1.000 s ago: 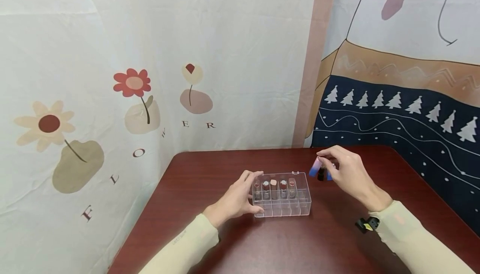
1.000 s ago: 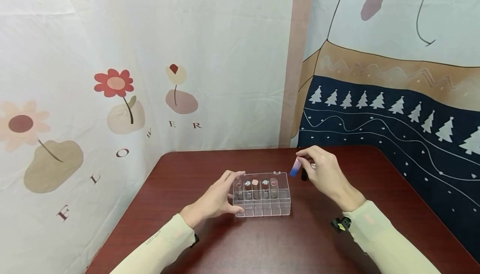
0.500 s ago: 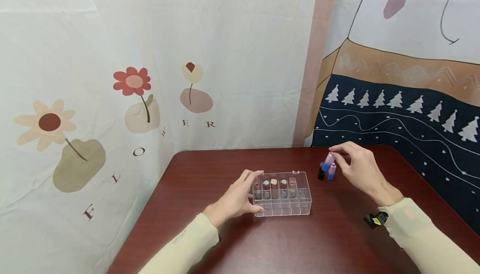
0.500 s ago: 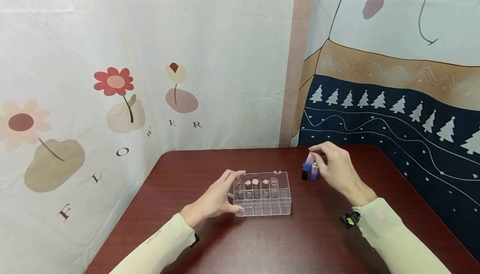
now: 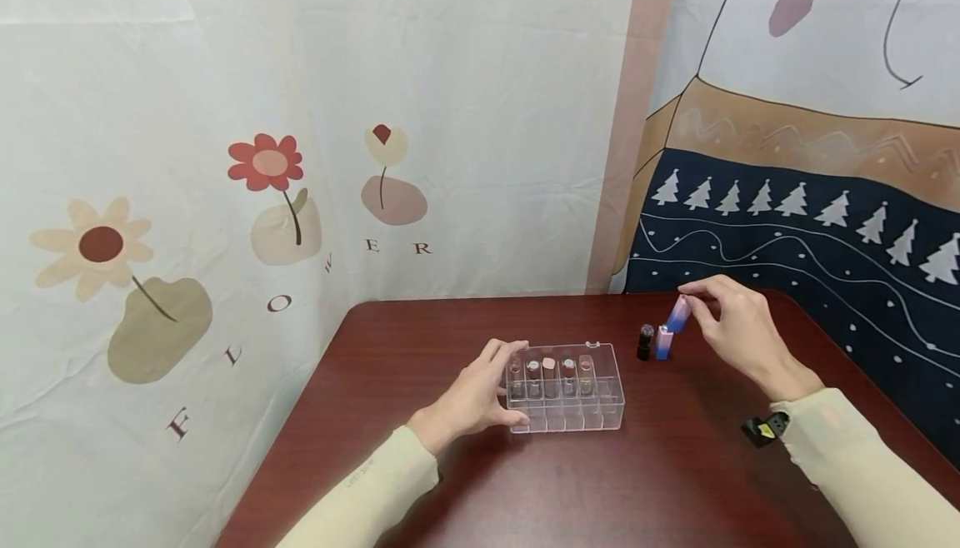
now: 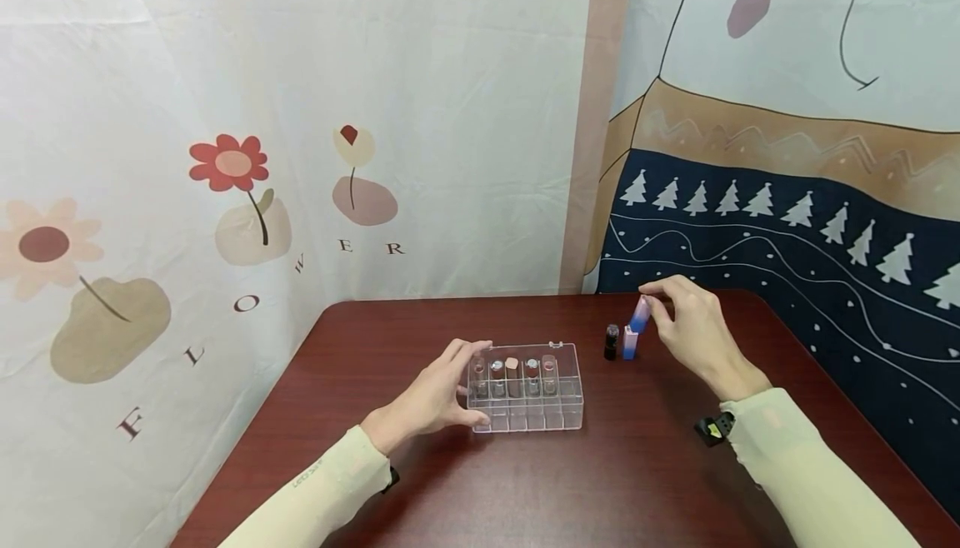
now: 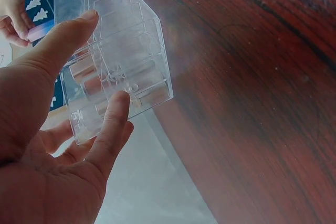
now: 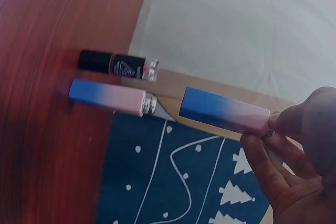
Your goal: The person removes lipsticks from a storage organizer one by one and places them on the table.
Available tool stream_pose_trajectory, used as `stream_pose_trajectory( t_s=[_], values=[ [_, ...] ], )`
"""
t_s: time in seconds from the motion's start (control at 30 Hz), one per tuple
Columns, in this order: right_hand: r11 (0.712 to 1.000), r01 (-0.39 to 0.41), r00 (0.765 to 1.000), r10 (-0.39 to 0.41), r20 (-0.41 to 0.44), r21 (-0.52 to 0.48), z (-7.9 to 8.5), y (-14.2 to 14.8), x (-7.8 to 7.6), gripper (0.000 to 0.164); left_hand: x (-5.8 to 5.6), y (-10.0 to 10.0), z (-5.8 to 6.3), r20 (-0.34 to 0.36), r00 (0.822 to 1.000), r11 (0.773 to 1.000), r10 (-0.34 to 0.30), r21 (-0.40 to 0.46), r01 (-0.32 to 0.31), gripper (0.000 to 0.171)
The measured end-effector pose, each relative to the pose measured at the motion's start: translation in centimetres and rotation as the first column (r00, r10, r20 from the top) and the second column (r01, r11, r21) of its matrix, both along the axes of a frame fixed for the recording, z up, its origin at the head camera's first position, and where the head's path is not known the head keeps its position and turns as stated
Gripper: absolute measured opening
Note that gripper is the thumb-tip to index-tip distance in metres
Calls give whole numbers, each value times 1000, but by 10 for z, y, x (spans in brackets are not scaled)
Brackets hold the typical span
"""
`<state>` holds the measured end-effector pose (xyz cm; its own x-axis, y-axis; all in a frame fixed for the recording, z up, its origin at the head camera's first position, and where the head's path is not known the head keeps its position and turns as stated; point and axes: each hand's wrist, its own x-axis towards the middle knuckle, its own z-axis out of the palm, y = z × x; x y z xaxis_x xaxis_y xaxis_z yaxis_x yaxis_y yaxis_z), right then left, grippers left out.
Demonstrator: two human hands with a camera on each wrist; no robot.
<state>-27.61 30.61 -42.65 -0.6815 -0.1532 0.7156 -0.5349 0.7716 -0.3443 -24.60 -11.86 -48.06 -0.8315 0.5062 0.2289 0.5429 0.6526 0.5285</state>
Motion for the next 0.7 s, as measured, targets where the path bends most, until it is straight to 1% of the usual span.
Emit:
stream_pose_trajectory(
  t_s=[0.3, 0.47, 0.7],
  values=[
    [999, 46, 998, -46, 34, -9, -4, 15, -7, 22, -1, 0, -1, 4, 1000, 1000, 0, 6, 0, 114],
    [998, 59, 997, -59, 48, -5, -7, 21, -10, 22, -1, -1, -2, -3, 1000, 1000, -4, 7, 4, 113],
    [996, 87, 989, -88, 120, 11, -13, 26, -12, 22, -1, 0, -3, 1, 1000, 1000, -6, 14, 6, 113]
  ],
)
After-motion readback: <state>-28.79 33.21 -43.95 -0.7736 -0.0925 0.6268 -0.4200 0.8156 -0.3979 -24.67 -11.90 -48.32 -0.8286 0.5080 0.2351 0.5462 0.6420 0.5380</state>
